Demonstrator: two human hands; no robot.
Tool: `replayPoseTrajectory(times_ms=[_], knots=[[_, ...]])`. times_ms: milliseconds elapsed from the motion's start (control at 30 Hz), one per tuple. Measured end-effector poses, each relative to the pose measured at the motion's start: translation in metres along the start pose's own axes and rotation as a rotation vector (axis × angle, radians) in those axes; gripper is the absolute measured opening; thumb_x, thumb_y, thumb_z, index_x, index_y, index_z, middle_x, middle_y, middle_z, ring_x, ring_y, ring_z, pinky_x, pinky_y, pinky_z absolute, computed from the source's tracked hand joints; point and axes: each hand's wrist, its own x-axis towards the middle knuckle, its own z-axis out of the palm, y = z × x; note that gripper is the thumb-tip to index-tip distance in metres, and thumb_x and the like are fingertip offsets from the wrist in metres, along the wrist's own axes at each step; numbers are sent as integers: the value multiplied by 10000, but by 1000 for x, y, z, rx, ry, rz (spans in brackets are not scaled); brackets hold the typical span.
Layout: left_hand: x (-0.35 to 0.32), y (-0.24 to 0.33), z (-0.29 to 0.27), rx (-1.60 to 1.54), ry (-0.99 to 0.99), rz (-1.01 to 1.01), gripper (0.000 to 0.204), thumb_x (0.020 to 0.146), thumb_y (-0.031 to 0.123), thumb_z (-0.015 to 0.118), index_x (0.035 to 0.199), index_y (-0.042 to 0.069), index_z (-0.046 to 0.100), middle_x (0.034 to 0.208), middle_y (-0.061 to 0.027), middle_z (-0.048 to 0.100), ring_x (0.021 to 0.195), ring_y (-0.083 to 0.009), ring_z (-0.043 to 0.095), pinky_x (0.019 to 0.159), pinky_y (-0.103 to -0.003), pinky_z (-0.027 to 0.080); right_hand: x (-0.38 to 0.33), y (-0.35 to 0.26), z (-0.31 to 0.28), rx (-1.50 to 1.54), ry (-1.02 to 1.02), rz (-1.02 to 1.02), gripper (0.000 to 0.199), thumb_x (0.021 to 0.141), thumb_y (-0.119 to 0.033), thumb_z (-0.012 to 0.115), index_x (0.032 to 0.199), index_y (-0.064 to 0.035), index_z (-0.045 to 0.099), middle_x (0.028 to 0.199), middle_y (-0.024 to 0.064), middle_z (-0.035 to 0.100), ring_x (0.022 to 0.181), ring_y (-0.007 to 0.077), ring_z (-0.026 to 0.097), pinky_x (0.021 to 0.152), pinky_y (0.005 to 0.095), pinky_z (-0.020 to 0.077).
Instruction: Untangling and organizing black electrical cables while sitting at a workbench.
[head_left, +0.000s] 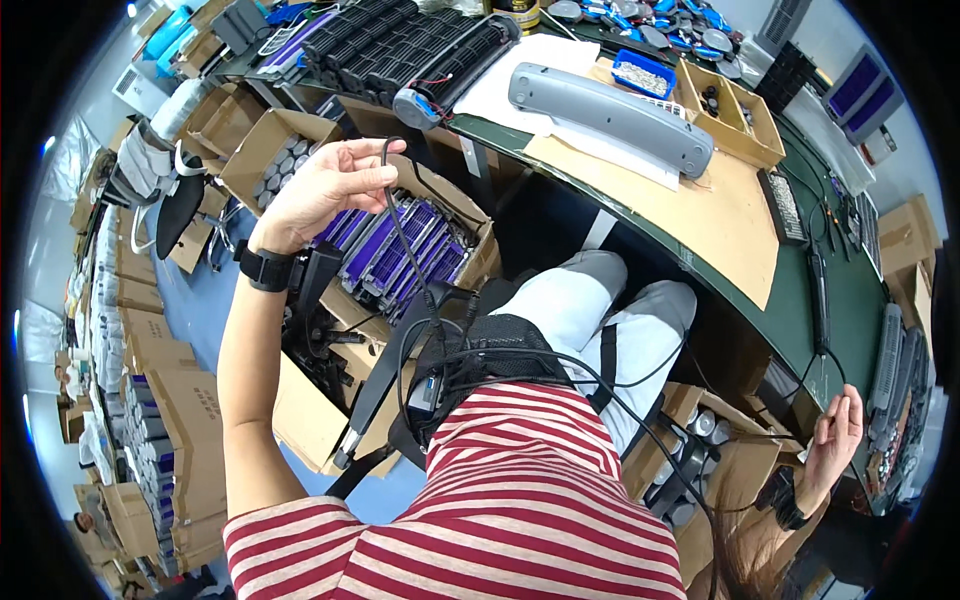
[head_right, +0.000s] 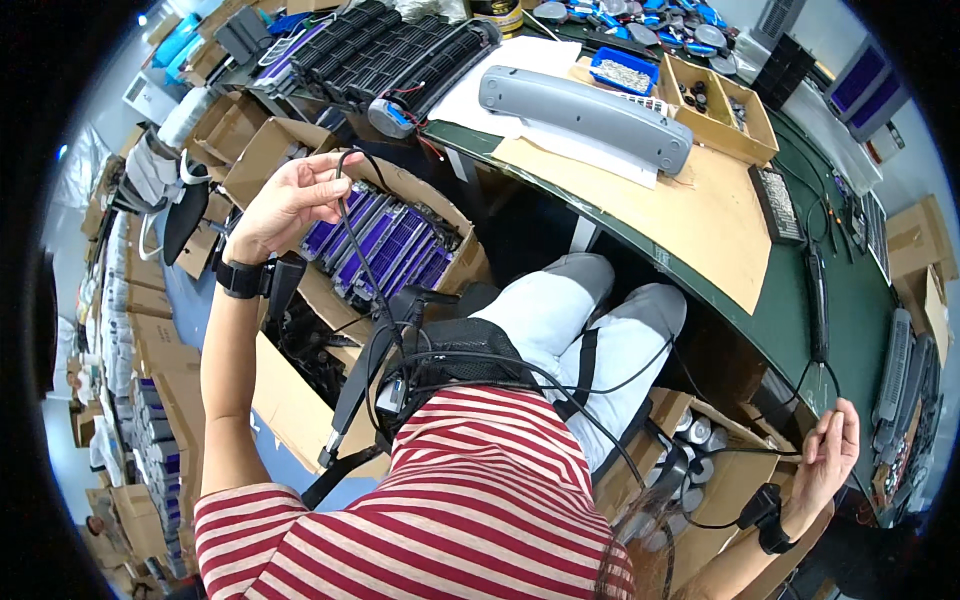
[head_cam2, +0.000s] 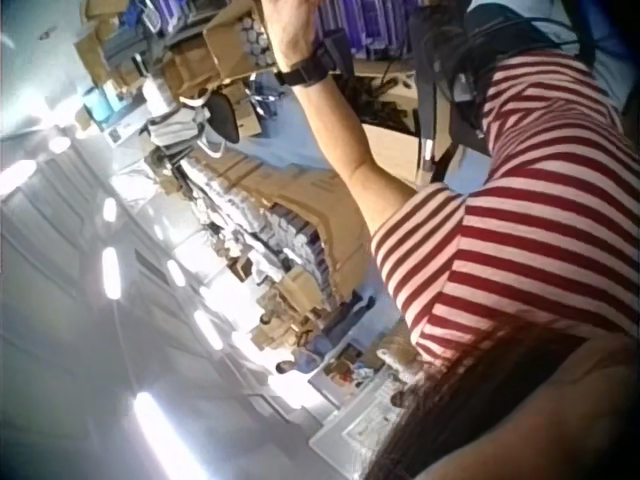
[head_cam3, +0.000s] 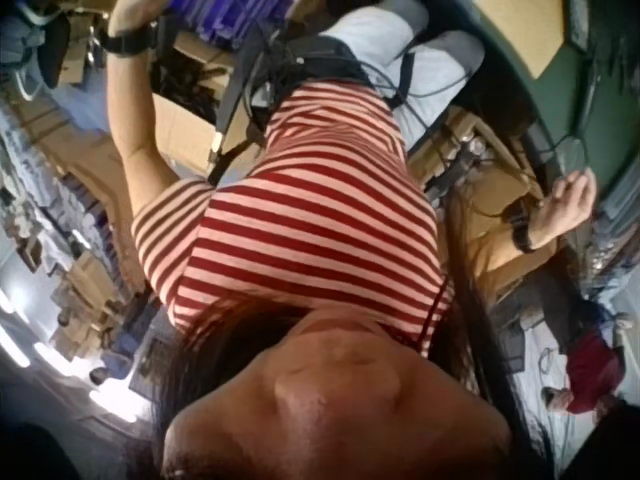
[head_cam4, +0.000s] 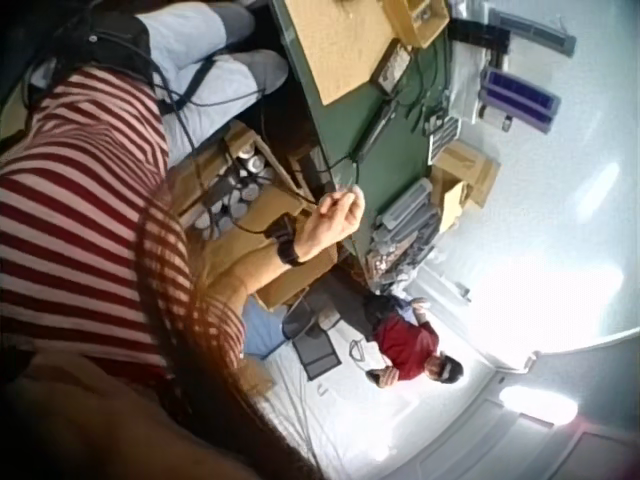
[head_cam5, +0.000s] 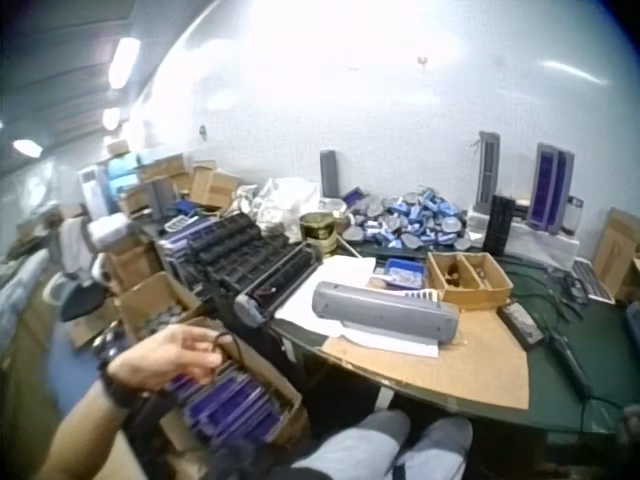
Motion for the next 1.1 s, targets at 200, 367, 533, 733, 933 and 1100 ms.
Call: replayPoseTrajectory(times_ms=[200, 367, 533, 733, 933, 1100], knots=[[-18, -1, -5, 34, 25, 19, 576, 847, 221, 720, 1320, 4, 474, 866, -6, 653, 732, -68, 634, 678, -178, 537, 5, 22, 101, -247, -434, 193, 159, 958, -86, 536, 1070, 0, 609, 803, 43, 601, 607, 87, 540, 560, 199, 444], [-29, 8, -2, 109, 54, 51, 571, 836, 237, 731, 1309, 21, 496, 887, -10, 672, 745, -62, 644, 705, -170, 530, 2, 56, 144, -287, -805, 347, 148, 936, -59, 558, 1046, 13, 627, 822, 59, 647, 697, 104, 602, 667, 231, 505], [-33, 14, -1, 164, 44, 92, 493, 834, 229, 732, 1248, 39, 543, 886, -3, 677, 747, -57, 643, 699, -174, 529, -5, 77, 159, -369, -966, 448, 179, 921, -42, 577, 1080, 23, 625, 844, 37, 650, 728, 87, 582, 685, 232, 493], [-38, 16, 6, 161, 77, 92, 447, 839, 223, 726, 1212, 44, 558, 866, 12, 667, 728, -49, 633, 686, -168, 523, -24, 104, 193, -548, -1212, 163, 424, 810, -100, 686, 1211, -30, 566, 1109, 121, 636, 922, 201, 610, 777, 316, 489], [-34, 19, 9, 168, 49, 79, 444, 841, 230, 726, 1202, 35, 558, 857, 19, 653, 733, -40, 625, 691, -166, 521, -37, 127, 195, -495, -1448, 422, 147, 928, -126, 584, 959, 14, 615, 734, -6, 570, 673, 74, 542, 628, 232, 467], [-41, 16, 5, 166, 83, 102, 467, 840, 223, 728, 1217, 24, 537, 877, 6, 652, 753, -46, 632, 691, -164, 527, -8, 108, 169, -530, -1072, 486, 132, 919, -122, 598, 934, 3, 636, 706, -12, 570, 623, 49, 520, 566, 217, 445]])
